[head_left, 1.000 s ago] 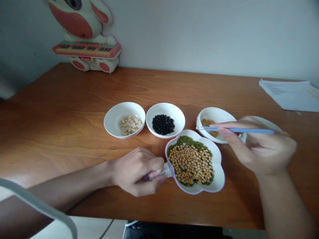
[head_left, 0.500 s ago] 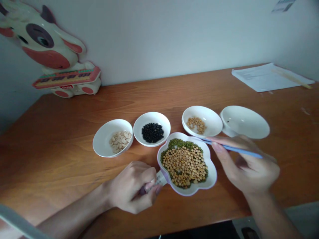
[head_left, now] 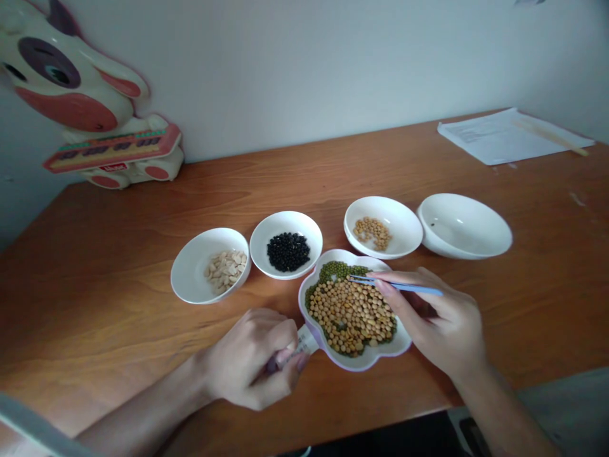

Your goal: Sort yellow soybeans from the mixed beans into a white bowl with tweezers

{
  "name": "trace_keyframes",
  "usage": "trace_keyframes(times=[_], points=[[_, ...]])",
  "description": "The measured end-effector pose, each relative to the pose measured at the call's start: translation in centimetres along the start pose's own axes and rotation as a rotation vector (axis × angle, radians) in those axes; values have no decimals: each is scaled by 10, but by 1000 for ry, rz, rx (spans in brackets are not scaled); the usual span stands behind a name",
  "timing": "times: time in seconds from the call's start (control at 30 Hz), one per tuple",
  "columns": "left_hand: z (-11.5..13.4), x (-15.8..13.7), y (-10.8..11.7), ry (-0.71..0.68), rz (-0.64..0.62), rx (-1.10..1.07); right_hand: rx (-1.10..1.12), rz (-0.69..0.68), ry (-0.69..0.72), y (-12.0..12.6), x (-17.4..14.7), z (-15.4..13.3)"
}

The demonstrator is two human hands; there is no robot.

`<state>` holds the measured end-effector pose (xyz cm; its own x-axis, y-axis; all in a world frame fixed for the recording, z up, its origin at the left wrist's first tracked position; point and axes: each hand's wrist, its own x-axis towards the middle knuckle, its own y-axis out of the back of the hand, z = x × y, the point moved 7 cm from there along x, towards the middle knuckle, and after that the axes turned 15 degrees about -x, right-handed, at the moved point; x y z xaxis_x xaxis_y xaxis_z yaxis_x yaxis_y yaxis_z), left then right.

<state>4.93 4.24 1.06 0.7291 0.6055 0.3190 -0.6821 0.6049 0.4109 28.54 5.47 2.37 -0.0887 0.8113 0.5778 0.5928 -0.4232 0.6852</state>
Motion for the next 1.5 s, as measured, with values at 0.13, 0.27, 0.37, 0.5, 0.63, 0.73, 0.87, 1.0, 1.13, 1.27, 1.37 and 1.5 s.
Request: trace_keyframes(times=[0.13,0.27,0.37,0.5,0.63,0.73,0.87,1.0,1.13,1.27,1.37,1.5], points=[[1,0,0,-13,1,-16,38,-28,-55,-5,-1,4],[1,0,0,-9,-7,-11,40,-54,-99,-9,-3,9],[0,0,0,-5,-9,-2,38,-71,-141,-11,-4,12],[-1,-2,-1,-1,-18,1,18,-31,-116,-6,-4,9],[-3,-4,-1,7,-18,6,-35,129,-78,10,-5,7],[-2,-3,-1,3,-17,6,-120,288,-127,22,-3,11],[-1,-2,-1,-6,-18,9,-162,351,-256,24,0,20],[-1,-2,-1,-12,-14,0,-75,302,-262,18,-4,19],[-2,-2,-1,-13,-12,-5,-7,115,-98,6,-8,5],[-1,-2,-1,-12,-15,2,0,54,-35,2,-7,1],[-2,-2,-1,1,-22,0,-5,33,-34,0,-6,1],[-3,-4,-2,8,-29,0,1,1,-51,-4,-7,5]])
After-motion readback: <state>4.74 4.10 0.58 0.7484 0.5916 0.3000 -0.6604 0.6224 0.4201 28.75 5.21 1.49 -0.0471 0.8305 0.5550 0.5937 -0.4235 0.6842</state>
